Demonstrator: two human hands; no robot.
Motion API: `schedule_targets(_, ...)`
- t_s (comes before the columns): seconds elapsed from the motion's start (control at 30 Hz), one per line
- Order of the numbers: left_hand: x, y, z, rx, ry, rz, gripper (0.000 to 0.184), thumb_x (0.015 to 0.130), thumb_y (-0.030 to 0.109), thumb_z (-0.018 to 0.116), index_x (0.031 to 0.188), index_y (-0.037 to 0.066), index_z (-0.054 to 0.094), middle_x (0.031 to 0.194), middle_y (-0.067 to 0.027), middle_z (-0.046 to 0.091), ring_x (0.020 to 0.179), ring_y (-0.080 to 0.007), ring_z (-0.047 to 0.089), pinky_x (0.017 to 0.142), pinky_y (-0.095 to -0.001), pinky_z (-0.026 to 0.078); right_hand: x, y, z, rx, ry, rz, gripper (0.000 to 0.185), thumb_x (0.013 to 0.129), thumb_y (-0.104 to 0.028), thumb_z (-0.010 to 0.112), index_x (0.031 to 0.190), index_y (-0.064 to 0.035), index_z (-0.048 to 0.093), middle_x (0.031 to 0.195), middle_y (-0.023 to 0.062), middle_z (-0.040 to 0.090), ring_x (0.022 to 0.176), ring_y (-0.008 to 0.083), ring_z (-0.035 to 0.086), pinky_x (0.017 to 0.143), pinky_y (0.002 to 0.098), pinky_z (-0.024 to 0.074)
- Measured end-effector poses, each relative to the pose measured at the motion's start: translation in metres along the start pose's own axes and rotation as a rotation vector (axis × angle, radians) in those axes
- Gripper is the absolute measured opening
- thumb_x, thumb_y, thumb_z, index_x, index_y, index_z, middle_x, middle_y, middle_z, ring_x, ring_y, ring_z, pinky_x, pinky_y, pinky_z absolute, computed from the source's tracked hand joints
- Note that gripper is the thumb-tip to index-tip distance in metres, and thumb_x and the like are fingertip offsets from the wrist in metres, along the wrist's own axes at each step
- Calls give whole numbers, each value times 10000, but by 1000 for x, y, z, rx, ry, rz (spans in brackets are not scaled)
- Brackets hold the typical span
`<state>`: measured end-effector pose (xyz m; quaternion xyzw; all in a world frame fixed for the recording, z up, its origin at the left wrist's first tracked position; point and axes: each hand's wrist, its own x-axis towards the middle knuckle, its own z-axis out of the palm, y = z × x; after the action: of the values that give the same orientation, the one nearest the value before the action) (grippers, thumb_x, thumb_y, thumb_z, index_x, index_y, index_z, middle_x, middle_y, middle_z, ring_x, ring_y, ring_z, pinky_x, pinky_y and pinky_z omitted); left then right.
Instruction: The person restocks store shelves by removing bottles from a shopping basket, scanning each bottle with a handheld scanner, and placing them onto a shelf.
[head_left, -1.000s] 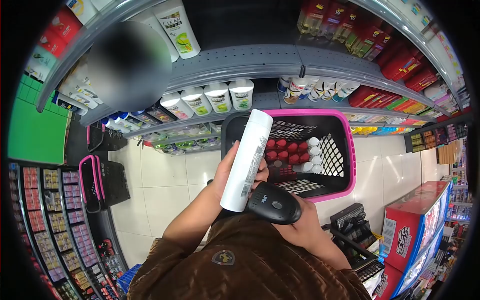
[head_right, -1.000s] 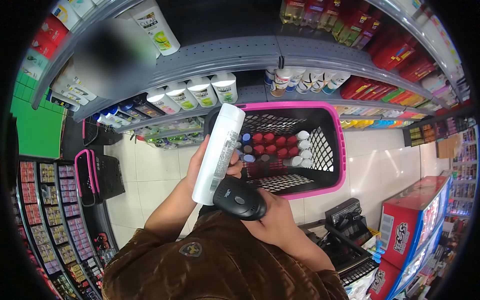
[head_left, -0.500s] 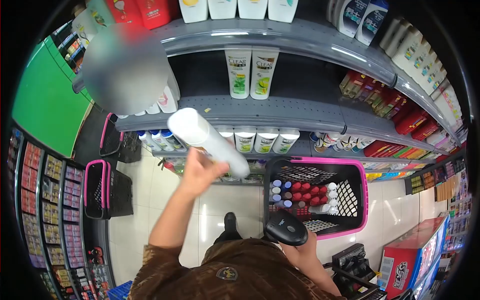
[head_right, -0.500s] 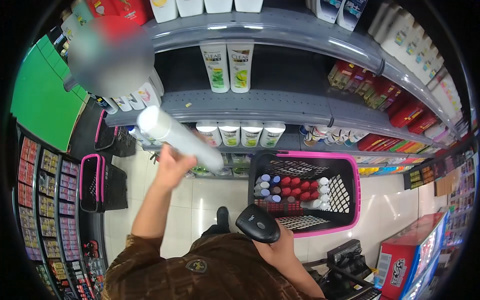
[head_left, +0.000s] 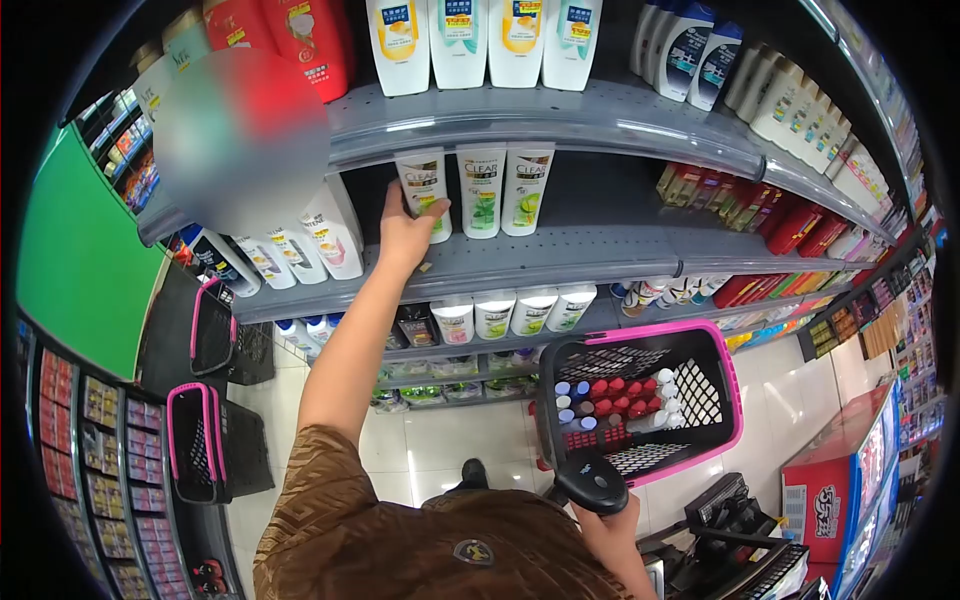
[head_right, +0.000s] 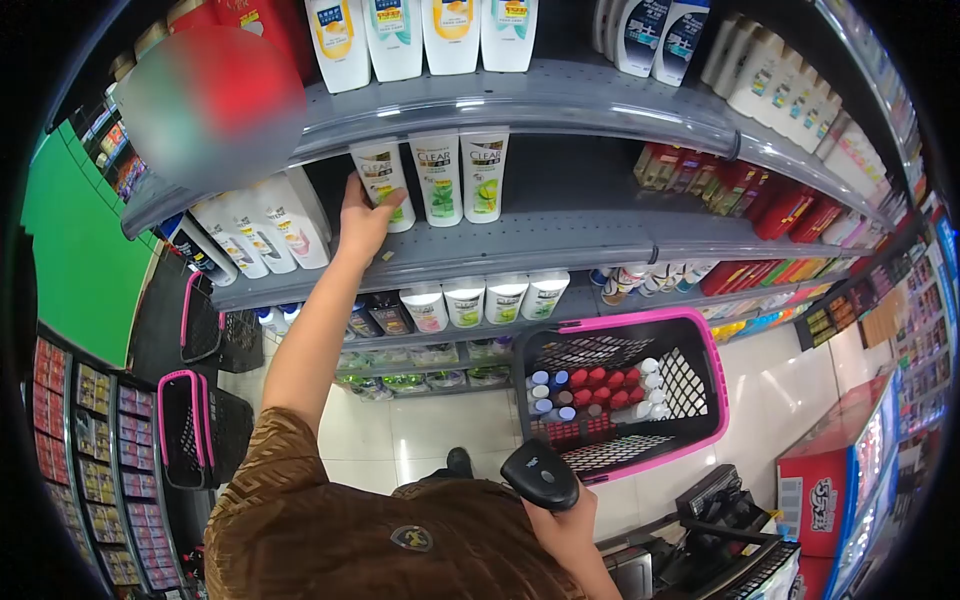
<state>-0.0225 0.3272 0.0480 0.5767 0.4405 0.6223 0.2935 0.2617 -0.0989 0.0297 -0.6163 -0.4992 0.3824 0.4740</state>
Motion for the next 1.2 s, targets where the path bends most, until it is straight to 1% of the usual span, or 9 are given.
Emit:
schedule_targets(0.1, 8, -9, 3, -19, -47, -32, 648, 854, 107, 843, 1374, -27, 482, 1222, -174, 694, 1109, -244, 685, 959, -359, 547, -3, 1, 4, 18, 2, 39, 206, 848, -39, 756, 1045, 14, 726, 924, 80, 762, 840, 122, 697, 769, 304, 553)
schedule_targets(0.2, 8, -12, 7, -65, -90, -47, 719, 871, 131, 844, 1431, -24, 420, 1268, -179, 665, 1167, -243, 658, 1001, -358, 528, -3, -3, 6, 10, 1, 60, 211, 847, -33, 753, 1050, 20, 731, 926, 79, 763, 839, 123, 697, 763, 300, 552)
schedule_targets(0.3, 8, -13, 7, -48, -101, -47, 725, 871, 129, 842, 1435, -24, 413, 1279, -188, 662, 1177, -249, 657, 1004, -362, 530, -4, -7, 5, -13, -10, 79, 216, 848, -29, 750, 1057, 19, 734, 925, 79, 762, 840, 114, 691, 760, 296, 549)
schedule_targets(0.43, 10, -14, 5, -61, -112, -35, 726, 872, 137, 842, 1432, -22, 408, 1282, -195, 663, 1173, -256, 661, 1000, -364, 533, -1, -4, 5, 25, -11, 79, 204, 854, -31, 749, 1052, 16, 733, 932, 81, 762, 845, 106, 684, 759, 296, 548)
schedule_targets(0.53, 9, -6, 3, -15, -122, -69, 720, 872, 143, 842, 1423, -24, 411, 1280, -200, 665, 1165, -258, 665, 993, -366, 536, 1, -2, 0, 18, -70, 80, 209, 862, -30, 753, 1063, 21, 726, 935, 81, 762, 848, 100, 680, 760, 294, 548)
schedule_targets(0.73, 2, 6, 4, 1, -123, -85, 696, 878, 127, 830, 1420, -16, 418, 1275, -185, 672, 1155, -246, 669, 985, -368, 538, 6, 7, -23, 8, -102, 33, 243, 869, -27, 762, 1099, 32, 712, 965, 89, 772, 882, 103, 691, 797, 293, 554)
schedule_targets(0.9, -6, 10, 9, 42, -73, -66, 672, 878, 116, 825, 1412, -11, 436, 1246, -179, 688, 1142, -240, 675, 979, -360, 539, 14, 7, -51, -15, -112, 40, 271, 878, -30, 764, 1133, 43, 709, 996, 94, 780, 923, 101, 694, 828, 289, 554)
schedule_targets(0.97, -8, 9, 11, -7, -53, -80, 653, 876, 112, 823, 1397, -11, 448, 1255, -182, 686, 1144, -243, 675, 979, -361, 538, 15, 19, -58, -6, -131, 30, 275, 878, -31, 765, 1137, 42, 710, 999, 93, 780, 923, 101, 695, 829, 290, 555)
schedule_targets(1.2, -7, 3, 9, -9, -75, -62, 654, 869, 141, 826, 1383, -11, 452, 1266, -197, 679, 1165, -273, 665, 998, -389, 522, 17, 13, -47, -22, -204, 24, 264, 880, -41, 767, 1128, 30, 714, 1007, 89, 780, 925, 99, 697, 835, 292, 553)
